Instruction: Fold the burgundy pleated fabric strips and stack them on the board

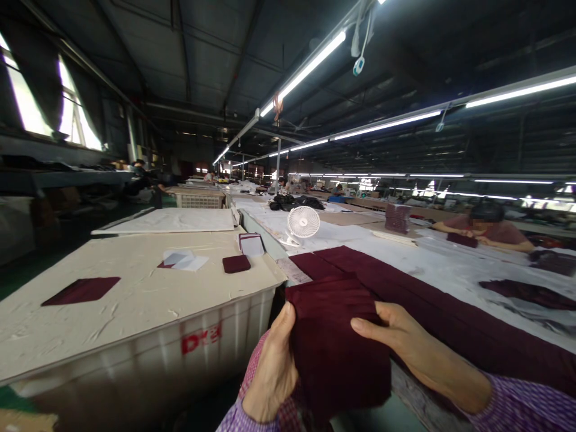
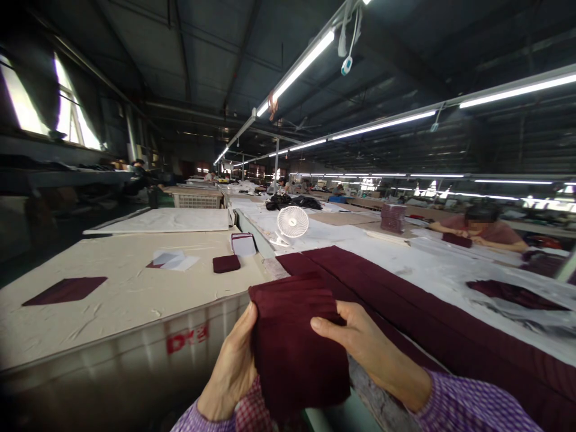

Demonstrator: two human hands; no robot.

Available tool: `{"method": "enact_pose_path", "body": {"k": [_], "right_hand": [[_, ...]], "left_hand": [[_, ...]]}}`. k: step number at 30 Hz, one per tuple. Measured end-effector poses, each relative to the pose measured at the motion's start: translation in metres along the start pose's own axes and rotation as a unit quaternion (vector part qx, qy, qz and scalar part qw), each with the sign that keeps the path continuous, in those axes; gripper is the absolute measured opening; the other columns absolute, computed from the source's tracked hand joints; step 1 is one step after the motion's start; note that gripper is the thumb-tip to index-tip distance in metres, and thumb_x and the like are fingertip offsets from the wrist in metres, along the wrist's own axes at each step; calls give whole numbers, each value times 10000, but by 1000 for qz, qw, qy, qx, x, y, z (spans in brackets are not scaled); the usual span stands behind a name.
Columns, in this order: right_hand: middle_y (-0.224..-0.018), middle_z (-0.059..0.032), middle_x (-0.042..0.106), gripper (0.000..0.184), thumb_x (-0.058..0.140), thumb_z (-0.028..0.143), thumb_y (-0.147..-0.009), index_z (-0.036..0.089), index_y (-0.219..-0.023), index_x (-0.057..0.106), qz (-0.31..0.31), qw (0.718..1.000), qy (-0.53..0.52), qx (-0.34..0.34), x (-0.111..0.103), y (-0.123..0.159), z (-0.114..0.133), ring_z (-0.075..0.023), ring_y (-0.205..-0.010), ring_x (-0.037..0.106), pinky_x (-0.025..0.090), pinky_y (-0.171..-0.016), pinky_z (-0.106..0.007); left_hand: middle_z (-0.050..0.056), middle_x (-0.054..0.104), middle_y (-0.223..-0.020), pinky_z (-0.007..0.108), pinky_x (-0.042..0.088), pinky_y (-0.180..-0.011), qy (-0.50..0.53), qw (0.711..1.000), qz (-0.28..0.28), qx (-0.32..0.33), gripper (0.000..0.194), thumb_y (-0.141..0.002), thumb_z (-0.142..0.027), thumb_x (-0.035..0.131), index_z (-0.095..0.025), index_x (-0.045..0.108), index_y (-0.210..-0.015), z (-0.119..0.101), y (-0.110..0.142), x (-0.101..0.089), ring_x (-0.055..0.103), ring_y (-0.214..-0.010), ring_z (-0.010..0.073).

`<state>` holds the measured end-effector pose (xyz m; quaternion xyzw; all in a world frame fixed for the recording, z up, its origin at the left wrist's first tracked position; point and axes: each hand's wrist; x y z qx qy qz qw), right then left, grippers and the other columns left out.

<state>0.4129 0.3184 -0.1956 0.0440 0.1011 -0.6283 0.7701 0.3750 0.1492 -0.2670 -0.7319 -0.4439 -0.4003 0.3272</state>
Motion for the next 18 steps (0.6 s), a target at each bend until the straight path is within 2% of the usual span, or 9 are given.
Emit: {"method": "enact_pose_path", "body": {"k": [4,9,13,16,18], "right_hand": [[-846,-26,710,252,658,375,-793,156,-906,712,2,1000,24,-9,0,-1,0,-191,-784,627,495,-726,-293],[-836,-37,706,298,657,412,-782,147,-912,703,-21,999,42,-17,0,-2,-2,-216,-784,628,505,-749,-340],[-796,-47,699,342,663,462,-758,135,-851,700,-43,996,68,-28,0,-2,-3,-228,-753,628,514,-745,-360],[-808,-41,697,329,656,444,-773,137,-883,693,-39,997,63,-36,-1,-2,-4,-225,-755,628,517,-738,-357],[-842,-40,699,303,648,403,-793,137,-933,682,-30,997,53,-41,-2,-3,-7,-219,-768,627,516,-741,-353]], "left_hand": [[38,683,-1145,351,356,-1063,1,1000,-4,2,295,-871,-330,522,-220,656,-1110,1,-1,0,602,-1093,204],[46,694,-1121,351,356,-1061,-3,1000,-2,1,281,-875,-311,517,-210,665,-1091,0,0,2,615,-1071,203],[77,694,-1113,352,377,-1044,8,999,34,-20,369,-871,-406,496,-172,656,-1107,0,2,0,605,-1086,222],[64,692,-1117,356,388,-1032,-37,997,68,8,336,-820,-284,609,-204,628,-1146,2,4,-2,597,-1098,223],[54,702,-1091,366,400,-1016,-89,993,66,32,427,-762,-143,667,-230,602,-1175,5,5,-1,609,-1077,220]]}}
Point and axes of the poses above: each hand's wrist, its own y-axis away from the middle knuckle, its own x-axis out of the palm, z = x × y
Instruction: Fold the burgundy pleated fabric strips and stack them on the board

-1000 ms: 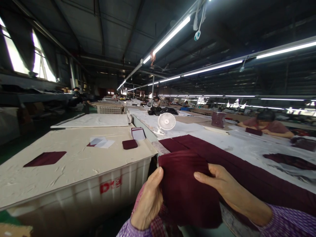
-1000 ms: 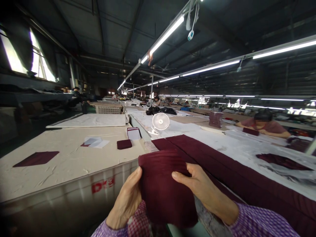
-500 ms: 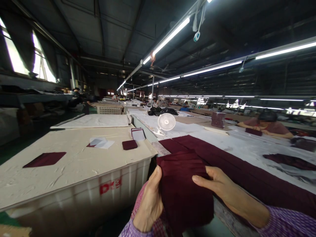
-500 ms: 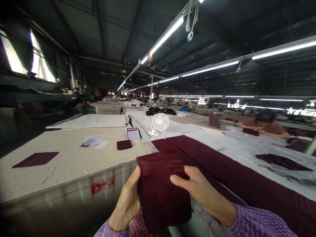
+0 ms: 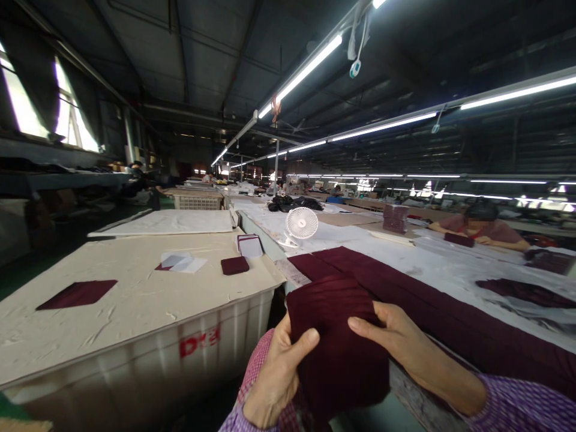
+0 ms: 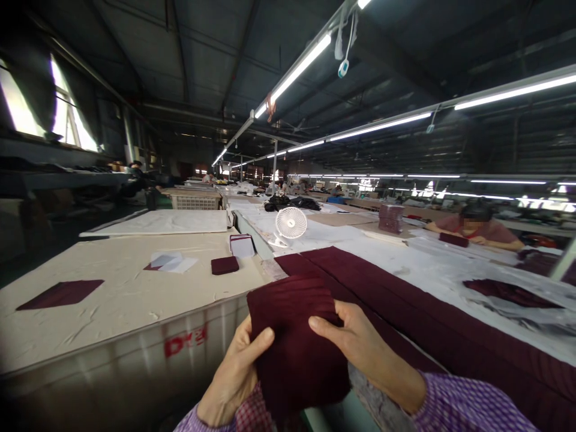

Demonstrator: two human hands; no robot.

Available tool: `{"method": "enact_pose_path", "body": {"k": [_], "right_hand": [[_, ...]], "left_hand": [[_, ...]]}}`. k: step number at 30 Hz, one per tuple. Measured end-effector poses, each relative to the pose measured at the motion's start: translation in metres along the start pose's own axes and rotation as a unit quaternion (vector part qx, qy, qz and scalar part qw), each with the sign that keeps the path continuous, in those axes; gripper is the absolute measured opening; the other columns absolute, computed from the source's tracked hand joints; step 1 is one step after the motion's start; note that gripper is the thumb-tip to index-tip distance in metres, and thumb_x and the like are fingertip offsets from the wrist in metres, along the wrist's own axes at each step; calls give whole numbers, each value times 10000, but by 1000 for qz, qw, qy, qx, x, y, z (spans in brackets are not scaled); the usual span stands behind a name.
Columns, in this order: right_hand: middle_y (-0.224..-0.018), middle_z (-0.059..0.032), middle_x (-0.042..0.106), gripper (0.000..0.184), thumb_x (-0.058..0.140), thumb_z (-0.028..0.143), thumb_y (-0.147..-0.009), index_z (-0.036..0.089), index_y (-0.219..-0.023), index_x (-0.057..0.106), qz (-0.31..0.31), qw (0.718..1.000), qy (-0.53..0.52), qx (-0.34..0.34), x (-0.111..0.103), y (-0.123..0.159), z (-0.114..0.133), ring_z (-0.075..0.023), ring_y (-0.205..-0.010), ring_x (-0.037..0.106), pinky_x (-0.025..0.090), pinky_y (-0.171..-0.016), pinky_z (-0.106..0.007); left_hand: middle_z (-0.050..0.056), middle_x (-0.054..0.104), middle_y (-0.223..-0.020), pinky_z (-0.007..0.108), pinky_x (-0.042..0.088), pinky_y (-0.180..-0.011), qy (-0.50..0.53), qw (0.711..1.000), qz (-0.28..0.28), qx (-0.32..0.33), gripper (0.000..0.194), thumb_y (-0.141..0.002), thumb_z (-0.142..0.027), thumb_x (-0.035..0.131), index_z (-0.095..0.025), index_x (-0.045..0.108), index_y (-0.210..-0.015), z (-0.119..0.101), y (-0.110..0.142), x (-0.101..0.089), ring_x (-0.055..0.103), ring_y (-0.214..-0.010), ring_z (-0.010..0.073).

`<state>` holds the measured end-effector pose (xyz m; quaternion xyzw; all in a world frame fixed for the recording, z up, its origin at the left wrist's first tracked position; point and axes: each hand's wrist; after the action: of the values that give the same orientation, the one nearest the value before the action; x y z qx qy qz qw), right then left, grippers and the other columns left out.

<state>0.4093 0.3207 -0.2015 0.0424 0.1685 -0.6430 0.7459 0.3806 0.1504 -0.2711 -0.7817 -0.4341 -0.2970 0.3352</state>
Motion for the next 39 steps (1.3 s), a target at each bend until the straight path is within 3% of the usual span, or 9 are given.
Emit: {"method": "enact_pose_path", "body": {"k": [5,11,15,19,25,29,34,39], "right_hand": [[-869,-45,701,273,639,347,-814,128,-974,666,8,1000,-1,2,-2,-1,-7,-212,-778,628,517,-711,-330],[-871,-49,704,277,636,363,-806,130,-955,653,14,1000,26,-4,-3,-3,-13,-221,-783,636,522,-697,-330],[-982,-49,685,294,643,338,-798,178,-1040,595,-7,998,54,-22,-3,-4,-14,-225,-889,637,525,-790,-338],[-1142,-42,613,437,672,354,-767,244,-1148,489,-59,994,78,-41,-4,-2,-11,-210,-964,620,527,-818,-321],[-1231,-39,539,411,652,398,-790,253,-1144,503,-59,985,152,-55,-9,-3,-9,-218,-1073,554,466,-919,-360],[-1236,-36,532,397,645,394,-802,256,-1142,496,-41,988,136,-52,-10,-3,-8,-218,-1120,524,405,-982,-382],[-1145,-42,574,398,672,419,-766,242,-1081,505,-8,997,75,-9,-7,-1,-4,-233,-1079,540,475,-864,-336],[-1104,-29,589,391,680,371,-772,245,-1087,486,6,999,42,-2,-6,0,-3,-205,-1049,552,471,-856,-300]], "left_hand": [[76,723,-1016,383,436,-969,-50,998,-41,8,495,-735,-147,698,-206,568,-1208,6,-2,1,639,-1012,230],[81,733,-963,385,457,-934,-51,997,-52,12,301,-708,-178,724,-163,660,-1002,10,-6,-3,655,-969,236],[76,737,-927,372,465,-911,-56,997,-60,11,239,-706,-190,726,-155,673,-937,10,-7,-4,664,-937,230],[82,739,-911,346,488,-860,-62,997,-43,-24,209,-713,-179,716,-149,680,-917,8,-6,-6,662,-937,232],[63,742,-908,325,501,-811,-75,996,-13,-43,257,-718,-155,707,-190,692,-972,4,-3,-9,666,-926,223],[56,742,-916,308,504,-770,-90,995,3,-48,278,-729,-149,695,-208,694,-1001,0,-4,-12,673,-888,213],[57,744,-897,283,502,-702,-105,994,6,-38,265,-737,-164,688,-204,699,-999,-3,-5,-14,673,-871,216],[61,742,-903,305,495,-752,-119,992,16,-41,280,-741,-159,682,-198,694,-1017,-5,-3,-13,668,-884,222]]}}
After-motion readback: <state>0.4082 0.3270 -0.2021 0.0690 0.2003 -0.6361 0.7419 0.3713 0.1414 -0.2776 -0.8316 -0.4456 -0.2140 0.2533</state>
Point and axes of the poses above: each hand's wrist, its own y-axis away from the middle knuckle, its own x-axis out of the palm, z = x × y
